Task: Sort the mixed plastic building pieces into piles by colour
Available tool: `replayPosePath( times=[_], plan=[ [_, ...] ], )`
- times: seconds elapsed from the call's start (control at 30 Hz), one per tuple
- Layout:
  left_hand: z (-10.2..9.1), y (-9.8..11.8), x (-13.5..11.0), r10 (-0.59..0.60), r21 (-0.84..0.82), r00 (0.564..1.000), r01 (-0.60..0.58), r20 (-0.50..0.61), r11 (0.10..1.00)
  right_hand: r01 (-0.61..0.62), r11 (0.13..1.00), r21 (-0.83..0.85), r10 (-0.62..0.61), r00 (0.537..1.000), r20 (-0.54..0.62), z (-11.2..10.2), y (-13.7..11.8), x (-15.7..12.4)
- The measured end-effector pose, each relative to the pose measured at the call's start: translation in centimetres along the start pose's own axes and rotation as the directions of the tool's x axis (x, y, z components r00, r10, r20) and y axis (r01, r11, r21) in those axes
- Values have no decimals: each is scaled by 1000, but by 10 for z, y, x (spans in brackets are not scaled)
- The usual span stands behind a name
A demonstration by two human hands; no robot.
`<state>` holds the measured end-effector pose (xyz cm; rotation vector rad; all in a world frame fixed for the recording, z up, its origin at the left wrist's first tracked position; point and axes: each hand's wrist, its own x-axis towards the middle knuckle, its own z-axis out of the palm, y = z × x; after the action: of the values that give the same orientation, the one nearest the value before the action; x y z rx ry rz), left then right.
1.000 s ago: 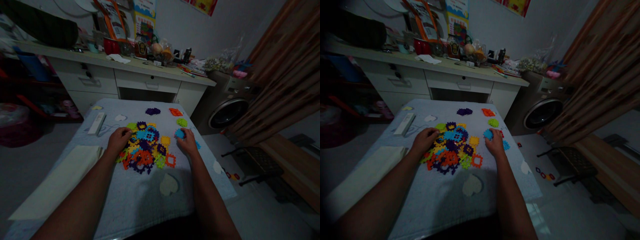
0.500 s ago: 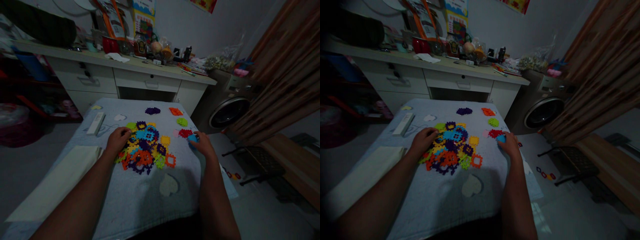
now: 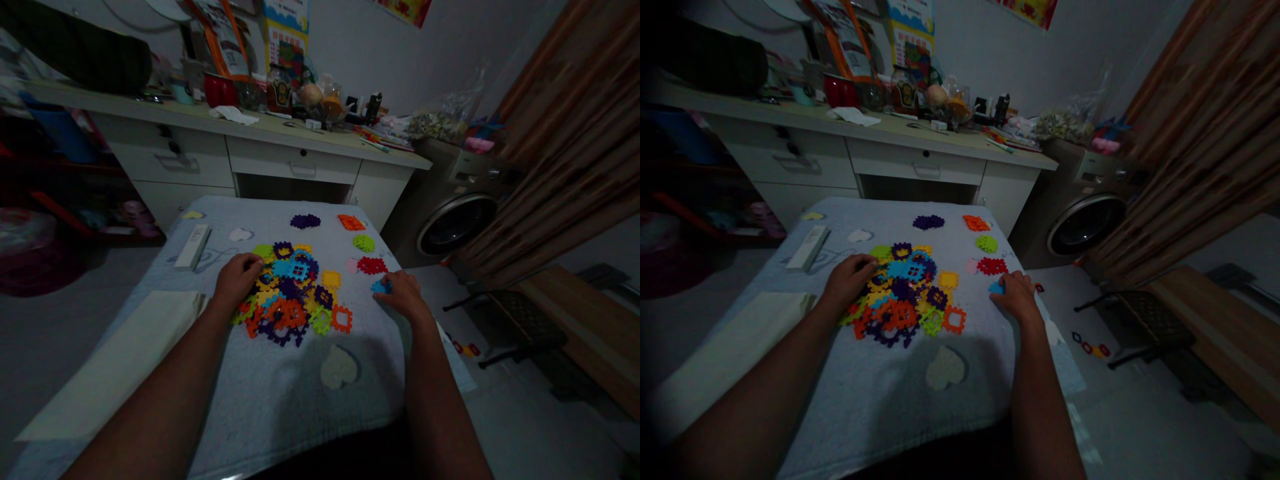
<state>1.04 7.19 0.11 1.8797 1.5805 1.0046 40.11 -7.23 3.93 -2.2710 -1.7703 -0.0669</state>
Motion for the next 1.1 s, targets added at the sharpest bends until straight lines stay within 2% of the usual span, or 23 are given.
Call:
replayPosePath(
  times=[0.1,0.23,0.33,0.43,0.6,0.8,0.97,1.1],
  plan=[
    [0,0,0,9,6,1000,-9,-1,1000,76,996,56,-75,997,-17,-5,-14,8],
    [1,0,0,2,19,1000,-2,2,1000,228,959,168,-244,966,82,-4,-52,22],
    [0,0,0,8,17,1000,-8,3,1000,331,911,247,-372,917,141,7,-80,24],
    [0,1,-1,13,12,1000,-13,-3,1000,387,869,308,-448,881,156,24,-93,20],
    [1,1,-1,10,0,1000,-10,-6,1000,385,836,390,-455,885,103,42,-87,19],
    [0,1,-1,11,-9,1000,-11,-1,1000,363,810,460,-431,901,50,40,-84,22],
    [0,1,-2,27,-4,1000,-27,-3,1000,293,800,524,-368,929,44,35,-89,20],
    [1,-1,-1,17,-12,1000,-17,0,1000,191,801,568,-248,969,23,34,-91,21]
  ],
)
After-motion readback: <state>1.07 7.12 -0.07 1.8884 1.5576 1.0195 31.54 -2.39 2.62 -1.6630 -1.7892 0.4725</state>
